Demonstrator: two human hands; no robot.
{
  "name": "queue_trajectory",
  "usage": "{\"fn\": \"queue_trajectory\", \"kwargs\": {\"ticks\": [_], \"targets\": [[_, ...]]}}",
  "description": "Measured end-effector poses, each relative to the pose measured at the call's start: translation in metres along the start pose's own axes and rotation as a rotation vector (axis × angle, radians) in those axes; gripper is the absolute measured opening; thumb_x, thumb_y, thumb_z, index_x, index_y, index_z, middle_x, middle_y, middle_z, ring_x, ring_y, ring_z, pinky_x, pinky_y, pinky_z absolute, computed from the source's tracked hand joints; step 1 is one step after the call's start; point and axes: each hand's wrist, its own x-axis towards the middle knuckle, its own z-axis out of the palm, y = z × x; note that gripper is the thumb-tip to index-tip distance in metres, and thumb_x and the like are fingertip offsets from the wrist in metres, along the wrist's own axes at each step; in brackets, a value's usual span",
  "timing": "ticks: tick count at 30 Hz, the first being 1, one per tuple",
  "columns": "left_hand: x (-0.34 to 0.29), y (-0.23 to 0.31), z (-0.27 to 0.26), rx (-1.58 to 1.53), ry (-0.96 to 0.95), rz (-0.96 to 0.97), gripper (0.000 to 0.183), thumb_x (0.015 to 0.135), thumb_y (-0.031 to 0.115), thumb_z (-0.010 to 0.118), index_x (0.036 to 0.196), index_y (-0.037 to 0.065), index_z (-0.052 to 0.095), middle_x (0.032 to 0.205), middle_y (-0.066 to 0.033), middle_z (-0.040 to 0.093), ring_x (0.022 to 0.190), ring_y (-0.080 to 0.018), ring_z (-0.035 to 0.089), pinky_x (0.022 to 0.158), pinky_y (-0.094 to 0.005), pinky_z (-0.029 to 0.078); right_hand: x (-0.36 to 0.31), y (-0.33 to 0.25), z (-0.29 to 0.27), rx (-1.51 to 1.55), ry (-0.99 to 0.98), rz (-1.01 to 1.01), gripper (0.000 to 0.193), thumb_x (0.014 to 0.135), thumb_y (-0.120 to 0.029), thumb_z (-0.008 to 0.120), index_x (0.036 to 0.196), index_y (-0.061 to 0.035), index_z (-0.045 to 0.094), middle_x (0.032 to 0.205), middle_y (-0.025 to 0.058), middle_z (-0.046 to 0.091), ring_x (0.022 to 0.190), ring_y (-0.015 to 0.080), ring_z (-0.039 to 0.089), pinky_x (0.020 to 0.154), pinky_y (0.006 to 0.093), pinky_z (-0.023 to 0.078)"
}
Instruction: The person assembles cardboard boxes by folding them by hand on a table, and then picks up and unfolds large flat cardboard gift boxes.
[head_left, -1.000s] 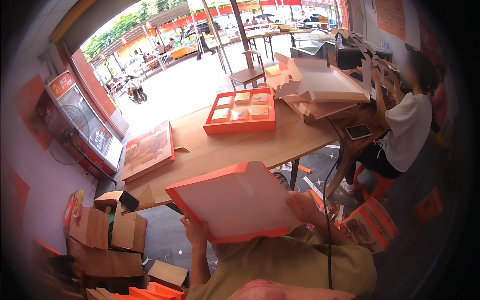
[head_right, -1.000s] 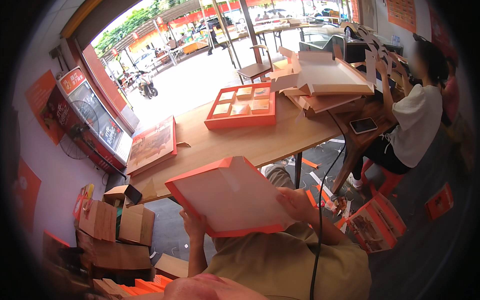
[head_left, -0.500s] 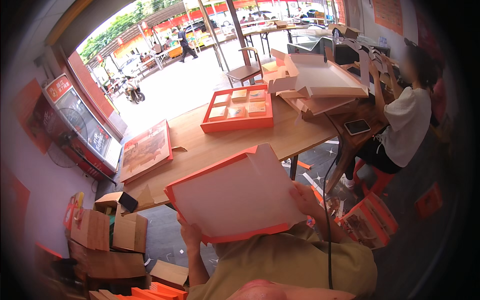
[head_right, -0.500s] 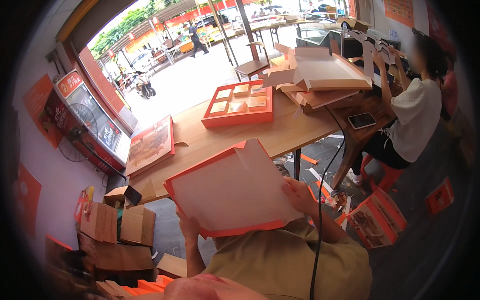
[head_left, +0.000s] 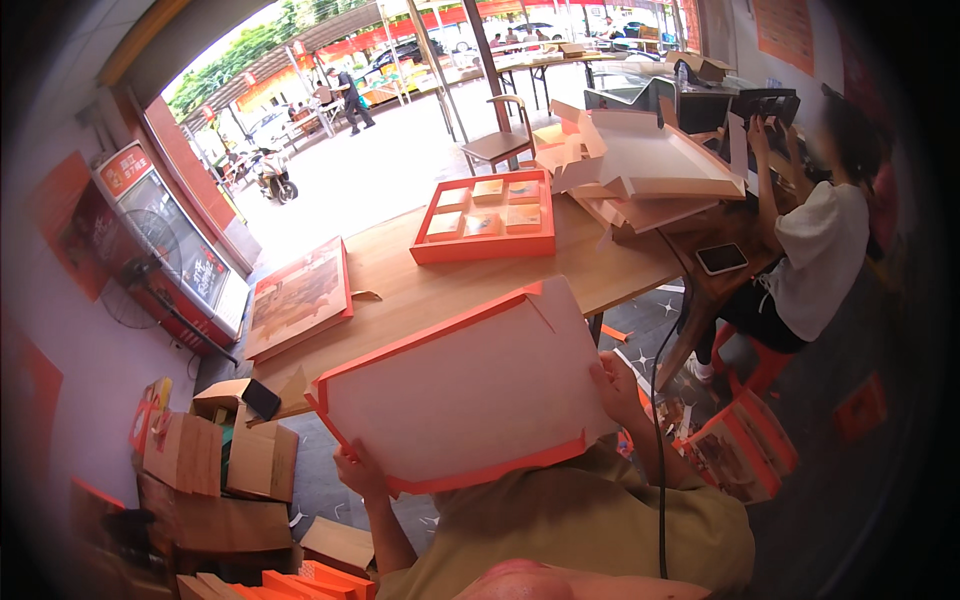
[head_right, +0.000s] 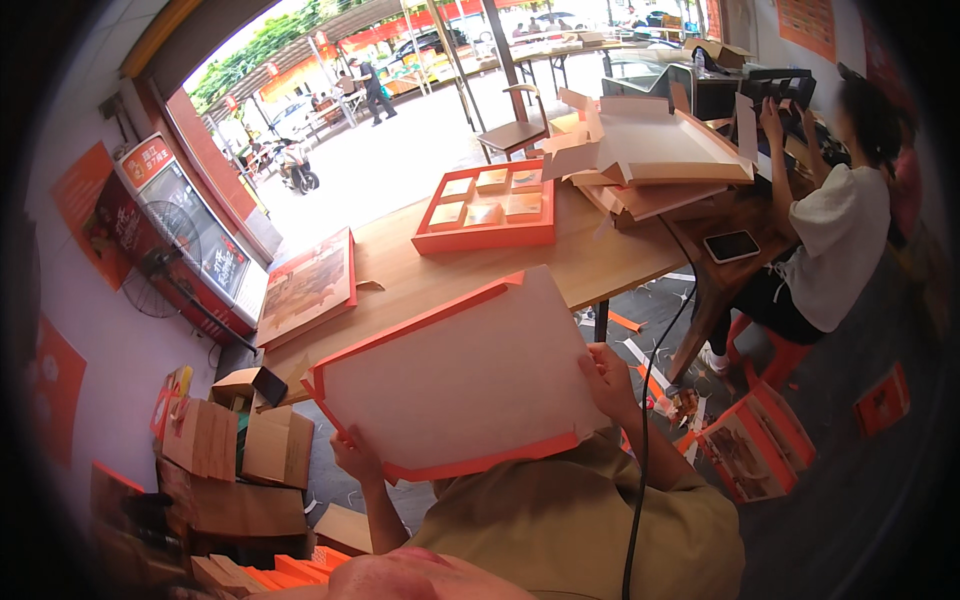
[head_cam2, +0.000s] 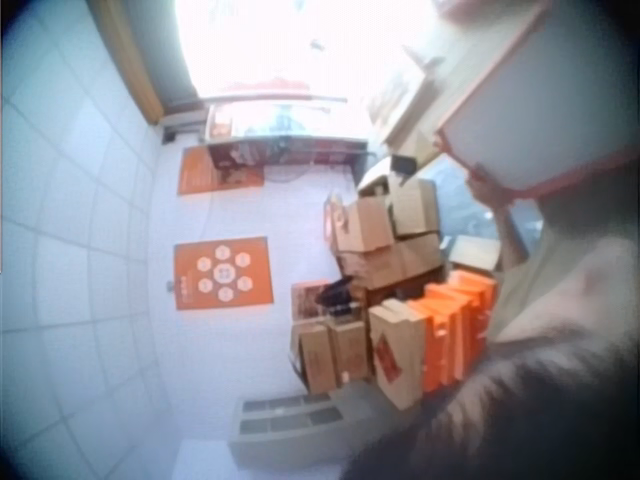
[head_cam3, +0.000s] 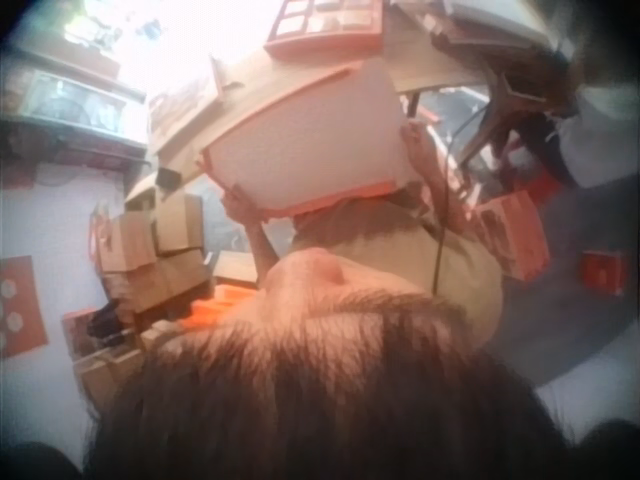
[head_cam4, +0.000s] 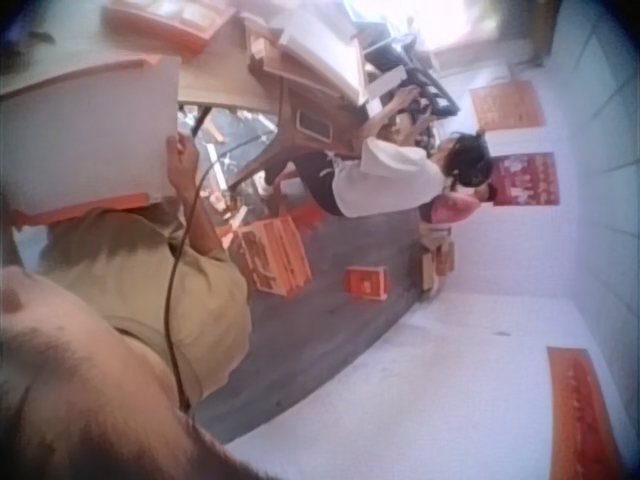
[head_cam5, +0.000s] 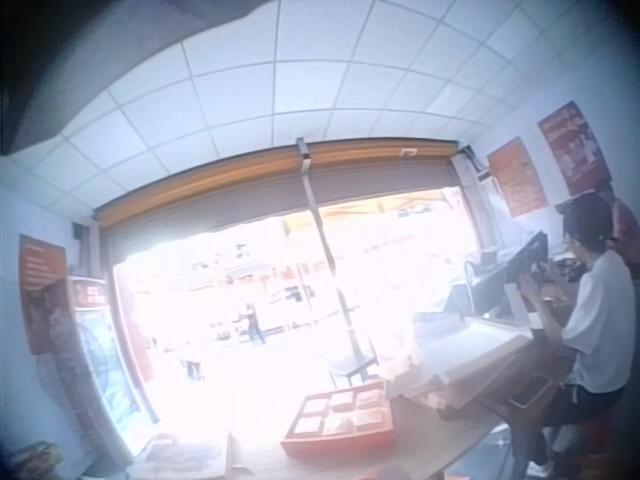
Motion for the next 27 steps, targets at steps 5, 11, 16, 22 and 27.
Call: {"fn": "queue_trajectory", "kwargs": {"ticks": [5, 11, 16, 22, 27], "targets": [[0.003, -0.014, -0.005, 0.017, 0.032, 0.195, 0.040, 0.104, 0.039, 0.056, 0.092, 0.001, 0.062, 0.081, -0.0161, 0.066, 0.070, -0.0346, 0.063, 0.062, -0.0419, 0.051, 0.005, 0.013, -0.004, -0.103, 0.071, -0.038, 0.023, 0.106, -0.023, 0.055, 0.108, -0.0012, 0.062, 0.085, -0.0024, 0.062, 0.076, 0.0026, 0.056, 0.066, 0.0210, 0.046], [0.009, -0.028, -0.003, -0.263, -0.231, 0.026, 0.040, 0.108, 0.034, 0.050, 0.089, 0.001, 0.063, 0.082, -0.0083, 0.065, 0.070, -0.0211, 0.061, 0.064, -0.0361, 0.049, 0.016, 0.018, -0.014, -0.024, 0.165, 0.023, 0.025, 0.107, -0.025, 0.053, 0.102, -0.0037, 0.064, 0.080, -0.0060, 0.059, 0.073, 0.0008, 0.051, 0.064, 0.0203, 0.042], [0.014, -0.031, 0.013, -0.780, -0.259, -0.345, 0.040, 0.108, 0.036, 0.049, 0.102, 0.000, 0.064, 0.093, -0.0042, 0.066, 0.081, -0.0142, 0.060, 0.074, -0.0306, 0.049, 0.025, 0.015, -0.024, -0.024, 0.122, 0.050, 0.025, 0.108, -0.024, 0.052, 0.096, -0.0045, 0.062, 0.080, -0.0067, 0.057, 0.072, 0.0006, 0.049, 0.064, 0.0206, 0.042], [0.010, -0.026, 0.014, -0.726, -0.190, -0.330, 0.054, 0.108, 0.047, 0.044, 0.110, -0.004, 0.064, 0.100, -0.0084, 0.069, 0.086, -0.0164, 0.063, 0.078, -0.0324, 0.051, 0.037, 0.024, -0.026, -0.115, 0.104, -0.042, 0.029, 0.107, -0.025, 0.050, 0.089, -0.0045, 0.059, 0.079, -0.0073, 0.055, 0.073, 0.0008, 0.048, 0.066, 0.0215, 0.041], [0.011, -0.024, 0.005, -0.691, -0.227, -0.381, 0.062, 0.108, 0.051, 0.039, 0.111, -0.006, 0.064, 0.102, -0.0106, 0.069, 0.089, -0.0170, 0.064, 0.078, -0.0338, 0.052, 0.049, 0.042, -0.023, -0.028, 0.139, 0.055, 0.036, 0.106, -0.030, 0.052, 0.090, -0.0005, 0.064, 0.081, -0.0067, 0.059, 0.076, 0.0010, 0.050, 0.066, 0.0220, 0.041]]}}
